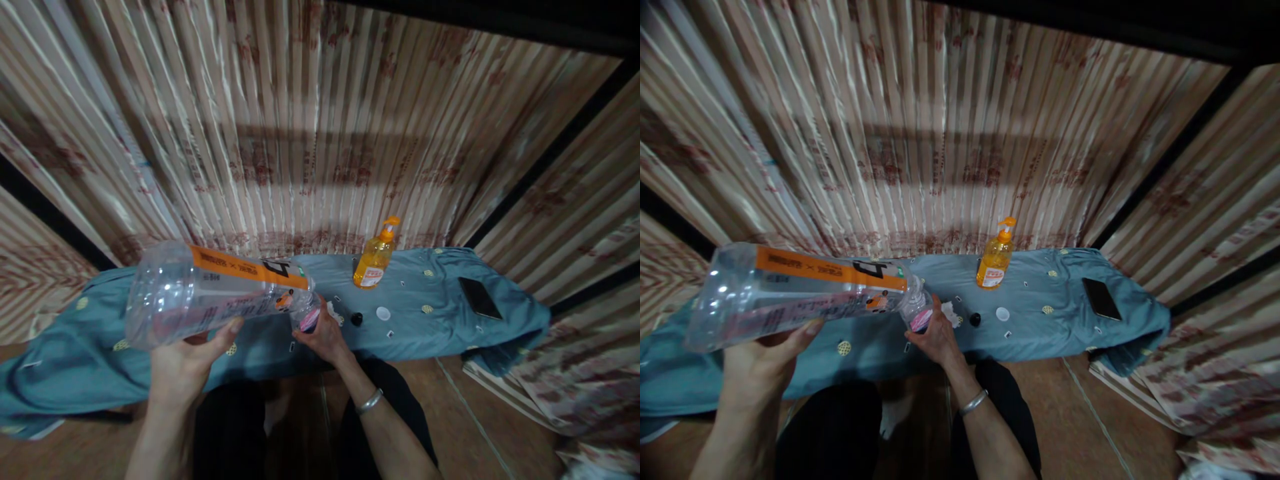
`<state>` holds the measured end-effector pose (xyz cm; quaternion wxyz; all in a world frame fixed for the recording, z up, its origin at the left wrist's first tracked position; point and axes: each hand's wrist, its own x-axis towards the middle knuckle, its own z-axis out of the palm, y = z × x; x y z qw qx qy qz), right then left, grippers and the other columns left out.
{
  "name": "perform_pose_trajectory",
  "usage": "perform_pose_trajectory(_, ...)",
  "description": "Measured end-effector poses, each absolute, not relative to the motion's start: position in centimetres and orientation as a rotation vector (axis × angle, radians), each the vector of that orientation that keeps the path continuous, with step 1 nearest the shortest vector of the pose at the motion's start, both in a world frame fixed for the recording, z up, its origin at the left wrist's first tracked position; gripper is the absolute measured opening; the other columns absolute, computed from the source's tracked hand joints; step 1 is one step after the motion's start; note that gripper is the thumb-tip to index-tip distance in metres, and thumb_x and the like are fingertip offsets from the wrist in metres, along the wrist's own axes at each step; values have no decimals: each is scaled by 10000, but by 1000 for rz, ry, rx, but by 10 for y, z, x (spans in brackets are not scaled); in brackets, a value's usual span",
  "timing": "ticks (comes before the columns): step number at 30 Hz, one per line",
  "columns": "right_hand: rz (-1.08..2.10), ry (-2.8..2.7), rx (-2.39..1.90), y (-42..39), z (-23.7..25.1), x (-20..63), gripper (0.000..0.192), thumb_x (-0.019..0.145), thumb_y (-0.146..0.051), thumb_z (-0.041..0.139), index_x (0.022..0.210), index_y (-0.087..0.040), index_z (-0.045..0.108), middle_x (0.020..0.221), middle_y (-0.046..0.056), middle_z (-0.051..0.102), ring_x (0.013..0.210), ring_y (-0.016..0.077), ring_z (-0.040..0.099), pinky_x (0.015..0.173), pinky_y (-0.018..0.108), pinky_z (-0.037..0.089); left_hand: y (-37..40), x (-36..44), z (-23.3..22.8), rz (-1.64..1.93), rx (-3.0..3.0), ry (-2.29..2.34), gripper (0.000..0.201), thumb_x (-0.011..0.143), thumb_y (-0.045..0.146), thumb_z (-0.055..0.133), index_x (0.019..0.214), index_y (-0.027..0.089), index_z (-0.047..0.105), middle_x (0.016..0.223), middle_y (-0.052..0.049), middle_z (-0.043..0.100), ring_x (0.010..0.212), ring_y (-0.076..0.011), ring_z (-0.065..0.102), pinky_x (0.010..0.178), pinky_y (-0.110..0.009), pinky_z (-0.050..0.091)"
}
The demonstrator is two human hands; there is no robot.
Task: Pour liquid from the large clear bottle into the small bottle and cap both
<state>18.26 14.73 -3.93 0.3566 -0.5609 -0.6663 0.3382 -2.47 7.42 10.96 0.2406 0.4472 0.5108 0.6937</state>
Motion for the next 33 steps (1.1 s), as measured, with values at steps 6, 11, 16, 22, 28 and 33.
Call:
perform_pose_trajectory(6,852,-1717,-1435,147,-40,183,1091,667,-347,857,1578,-170,283,1351,168,669,1286,353,649,1116,529,503,73,-25,117,1879,1193,1415,372,439,270,911,755,158,751,676,-52,748,663,-193,742,691,-242,620)
perform_pose_trajectory(11,848,-1720,-1438,147,-42,182,1087,678,-360,853,1578,-150,281,1340,176,675,1273,358,656,1114,539,503,74,-25,119,1879,1166,1403,350,382,237,931,635,165,700,673,-55,743,673,-188,735,705,-217,610)
perform_pose_trajectory(16,830,-1711,-1434,147,-42,182,1099,666,-348,853,1578,-136,278,1374,197,656,1297,366,640,1127,539,496,75,-25,119,1879,1239,1388,350,436,214,915,722,161,720,709,-47,754,686,-179,736,721,-225,616)
perform_pose_trajectory(22,848,-1723,-1442,146,-39,182,1083,678,-362,849,1578,-145,287,1368,188,660,1279,362,654,1120,536,501,76,-26,120,1894,1272,1325,444,472,173,897,886,158,736,726,-26,754,738,-170,740,757,-230,617)
perform_pose_trajectory(28,819,-1720,-1432,147,-43,182,1078,673,-349,870,1575,-189,303,1293,154,695,1230,362,680,1080,544,526,79,-29,119,1889,1257,1354,352,486,241,924,770,158,733,792,-66,777,742,-196,749,737,-266,634)
perform_pose_trajectory(33,811,-1733,-1437,148,-43,182,1077,675,-338,865,1575,-185,295,1294,158,697,1223,367,685,1075,550,527,80,-32,116,1866,1240,1352,413,497,256,942,849,149,755,799,-73,782,725,-197,747,739,-257,630)
